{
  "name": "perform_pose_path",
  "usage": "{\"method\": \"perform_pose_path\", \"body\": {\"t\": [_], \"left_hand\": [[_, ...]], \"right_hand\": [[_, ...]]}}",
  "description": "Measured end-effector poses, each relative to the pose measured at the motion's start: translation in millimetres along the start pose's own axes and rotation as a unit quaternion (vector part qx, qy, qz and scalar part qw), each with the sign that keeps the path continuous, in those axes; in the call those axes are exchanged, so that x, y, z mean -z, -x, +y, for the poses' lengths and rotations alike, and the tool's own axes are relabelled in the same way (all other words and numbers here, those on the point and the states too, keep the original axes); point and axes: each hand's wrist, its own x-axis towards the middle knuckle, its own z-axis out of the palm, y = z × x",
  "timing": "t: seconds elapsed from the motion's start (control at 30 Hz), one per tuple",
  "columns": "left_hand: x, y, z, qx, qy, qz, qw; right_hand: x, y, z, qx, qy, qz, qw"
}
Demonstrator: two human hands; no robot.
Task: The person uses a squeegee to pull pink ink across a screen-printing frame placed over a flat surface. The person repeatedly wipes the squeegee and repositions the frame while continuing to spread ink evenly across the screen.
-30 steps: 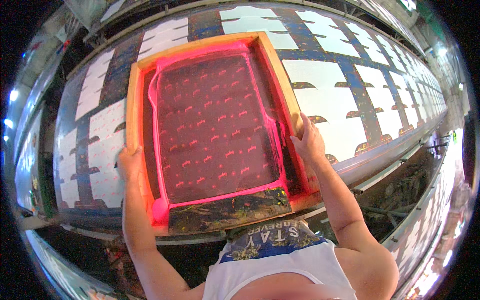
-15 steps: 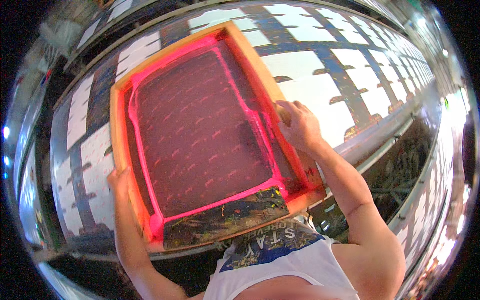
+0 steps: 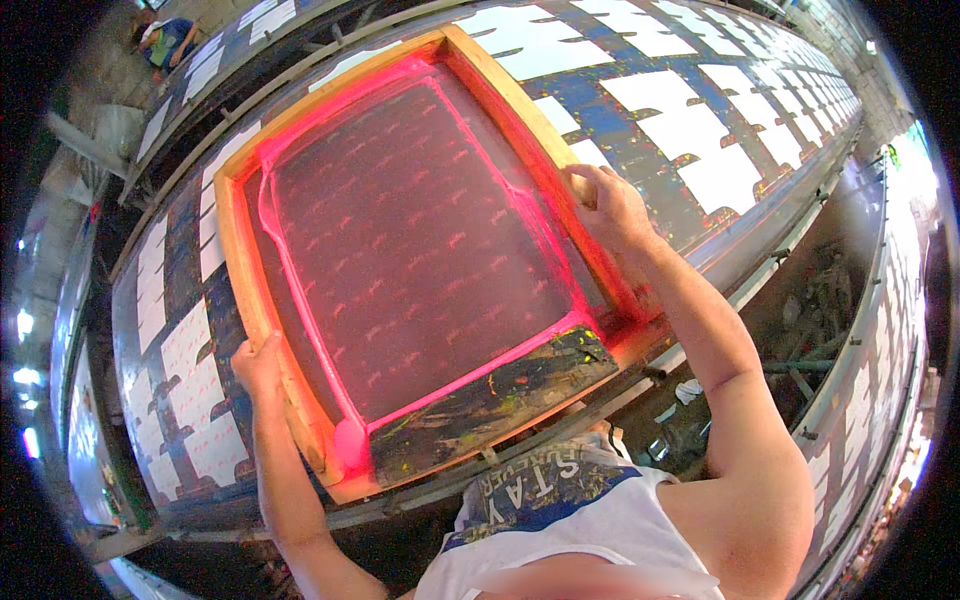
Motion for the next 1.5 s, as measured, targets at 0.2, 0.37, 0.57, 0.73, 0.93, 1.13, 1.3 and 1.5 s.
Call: {"method": "perform_pose_path", "body": {"t": [0.2, 0.37, 0.57, 0.73, 0.93, 1.13, 1.3, 1.5], "left_hand": [[-70.5, 55.6, 81.0, -0.02, -0.013, 0.006, 1.0], [-121.1, 89.8, 105.9, -0.018, 0.02, -0.001, 1.0], [-153.0, 115.2, 138.1, -0.029, 0.004, 0.005, 1.0], [-160.7, 122.5, 154.4, -0.024, -0.008, -0.001, 1.0], [-168.2, 123.5, 158.6, 0.033, -0.059, 0.008, 0.998], [-179.3, 129.7, 163.4, 0.002, -0.01, -0.022, 1.0], [-188.9, 127.5, 149.9, -0.027, -0.036, -0.023, 0.999], [-203.6, 124.1, 130.7, 0.031, -0.07, -0.036, 0.996]], "right_hand": [[33.8, -14.6, 107.2, -0.013, -0.011, 0.021, 1.0], [60.7, -22.5, 172.8, -0.035, -0.026, 0.017, 0.999], [81.6, -27.7, 218.4, -0.024, -0.022, 0.019, 0.999], [88.9, -32.3, 233.3, -0.005, -0.021, 0.019, 1.0], [89.8, -32.5, 240.6, -0.026, -0.018, -0.007, 0.999], [84.8, -34.2, 248.0, -0.039, -0.012, -0.002, 0.999], [100.6, -14.0, 221.7, 0.026, 0.058, 0.01, 0.998], [138.3, 96.0, 132.1, 0.26, -0.089, -0.332, 0.902]]}}
